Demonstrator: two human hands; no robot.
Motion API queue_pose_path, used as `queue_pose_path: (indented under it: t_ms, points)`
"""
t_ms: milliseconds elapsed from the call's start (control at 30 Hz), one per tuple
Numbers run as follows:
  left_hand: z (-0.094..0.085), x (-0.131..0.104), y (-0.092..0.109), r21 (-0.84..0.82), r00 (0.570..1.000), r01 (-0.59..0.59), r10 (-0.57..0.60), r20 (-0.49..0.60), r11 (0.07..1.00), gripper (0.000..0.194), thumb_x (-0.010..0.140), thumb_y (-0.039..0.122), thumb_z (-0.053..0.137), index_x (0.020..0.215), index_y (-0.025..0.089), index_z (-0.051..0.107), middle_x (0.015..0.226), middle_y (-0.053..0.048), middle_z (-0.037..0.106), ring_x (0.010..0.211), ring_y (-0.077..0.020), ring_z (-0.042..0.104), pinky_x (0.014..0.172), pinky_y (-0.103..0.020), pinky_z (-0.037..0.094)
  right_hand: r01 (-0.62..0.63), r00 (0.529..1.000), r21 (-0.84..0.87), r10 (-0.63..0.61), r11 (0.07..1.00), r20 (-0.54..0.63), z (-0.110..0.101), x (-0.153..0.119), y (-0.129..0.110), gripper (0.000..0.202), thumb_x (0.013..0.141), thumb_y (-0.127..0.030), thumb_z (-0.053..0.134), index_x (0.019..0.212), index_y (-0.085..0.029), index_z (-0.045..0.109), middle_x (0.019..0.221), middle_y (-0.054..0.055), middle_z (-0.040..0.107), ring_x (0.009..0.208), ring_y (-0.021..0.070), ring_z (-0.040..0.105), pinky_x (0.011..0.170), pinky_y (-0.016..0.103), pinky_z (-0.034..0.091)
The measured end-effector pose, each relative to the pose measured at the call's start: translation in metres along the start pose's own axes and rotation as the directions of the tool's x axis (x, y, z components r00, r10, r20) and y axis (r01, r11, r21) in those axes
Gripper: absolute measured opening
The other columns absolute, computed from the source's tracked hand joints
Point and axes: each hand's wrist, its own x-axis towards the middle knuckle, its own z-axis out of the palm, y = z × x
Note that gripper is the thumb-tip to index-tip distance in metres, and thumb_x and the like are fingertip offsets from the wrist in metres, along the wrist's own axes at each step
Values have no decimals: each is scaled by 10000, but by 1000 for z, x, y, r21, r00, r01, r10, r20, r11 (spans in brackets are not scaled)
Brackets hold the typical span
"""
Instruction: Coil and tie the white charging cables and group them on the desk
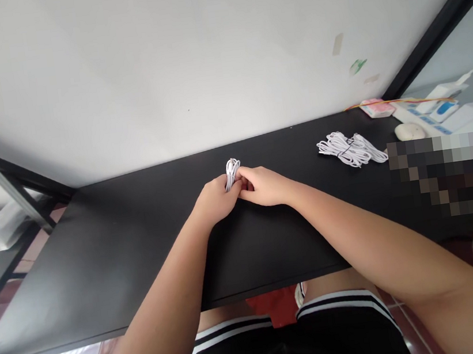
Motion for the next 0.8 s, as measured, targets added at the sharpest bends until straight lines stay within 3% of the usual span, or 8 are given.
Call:
queue_pose_path:
  t_ms: [800]
  points:
    - [3, 7, -4, 5, 1000, 27, -26, -10, 1000, 390, 895, 525, 499, 743, 195, 640, 707, -20, 650, 641, -173, 558, 558, -268, 353, 31, 999, -56, -31, 998, -6, 1, 1, 1, 94, 889, -252, 610, 937, -199, 549, 874, 42, 682, 717, 161, 607, 618, 275, 366]
